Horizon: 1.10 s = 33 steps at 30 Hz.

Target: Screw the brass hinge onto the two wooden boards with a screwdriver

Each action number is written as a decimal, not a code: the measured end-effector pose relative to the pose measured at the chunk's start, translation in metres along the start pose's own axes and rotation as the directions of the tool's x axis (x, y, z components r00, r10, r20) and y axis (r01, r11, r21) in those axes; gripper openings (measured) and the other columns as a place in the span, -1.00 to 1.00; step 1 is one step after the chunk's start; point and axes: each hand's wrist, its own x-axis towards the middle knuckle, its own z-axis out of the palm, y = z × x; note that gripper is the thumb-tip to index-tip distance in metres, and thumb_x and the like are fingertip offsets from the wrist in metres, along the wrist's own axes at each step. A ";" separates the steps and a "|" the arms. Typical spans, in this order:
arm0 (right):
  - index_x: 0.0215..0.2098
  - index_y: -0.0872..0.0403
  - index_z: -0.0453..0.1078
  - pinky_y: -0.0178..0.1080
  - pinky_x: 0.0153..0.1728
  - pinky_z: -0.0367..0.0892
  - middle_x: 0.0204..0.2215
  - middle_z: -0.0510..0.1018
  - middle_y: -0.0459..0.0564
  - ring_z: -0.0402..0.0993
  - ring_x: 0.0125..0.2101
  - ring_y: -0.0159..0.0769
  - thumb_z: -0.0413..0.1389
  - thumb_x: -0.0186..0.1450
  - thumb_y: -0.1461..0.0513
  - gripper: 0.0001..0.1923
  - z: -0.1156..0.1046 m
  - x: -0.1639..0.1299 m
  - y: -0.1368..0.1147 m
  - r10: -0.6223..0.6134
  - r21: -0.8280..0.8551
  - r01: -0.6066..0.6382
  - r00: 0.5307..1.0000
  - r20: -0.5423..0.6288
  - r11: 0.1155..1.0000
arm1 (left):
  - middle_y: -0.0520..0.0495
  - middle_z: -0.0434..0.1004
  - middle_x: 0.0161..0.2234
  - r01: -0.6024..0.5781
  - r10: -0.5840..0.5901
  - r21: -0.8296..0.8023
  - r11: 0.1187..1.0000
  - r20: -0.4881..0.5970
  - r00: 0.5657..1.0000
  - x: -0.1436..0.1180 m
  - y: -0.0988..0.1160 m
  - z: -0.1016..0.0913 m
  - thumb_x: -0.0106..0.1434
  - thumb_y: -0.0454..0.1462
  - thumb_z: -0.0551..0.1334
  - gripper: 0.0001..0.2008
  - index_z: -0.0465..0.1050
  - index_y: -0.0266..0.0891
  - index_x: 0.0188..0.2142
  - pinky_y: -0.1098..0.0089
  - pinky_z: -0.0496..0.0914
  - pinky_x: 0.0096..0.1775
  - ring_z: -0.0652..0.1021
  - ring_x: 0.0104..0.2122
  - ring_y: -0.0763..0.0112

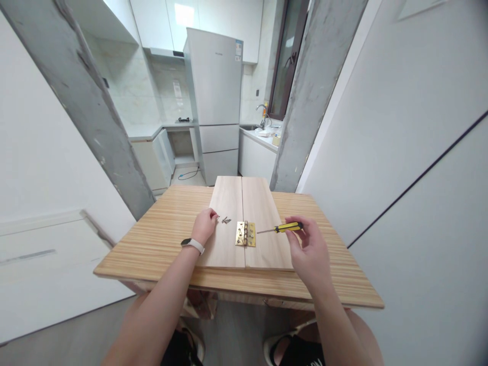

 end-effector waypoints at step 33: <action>-0.55 0.02 0.15 -0.36 -0.64 0.01 -0.68 0.16 -0.23 0.04 -0.67 -0.45 0.06 0.36 0.08 -0.63 0.093 0.046 0.024 0.280 0.680 -0.265 0.956 0.091 0.684 | -0.14 0.62 -0.24 -0.035 0.044 -0.167 0.985 0.053 0.998 -0.103 0.033 -0.018 0.39 -0.25 0.18 -0.83 0.54 -0.19 -0.14 0.21 0.43 -0.13 0.59 -0.22 0.21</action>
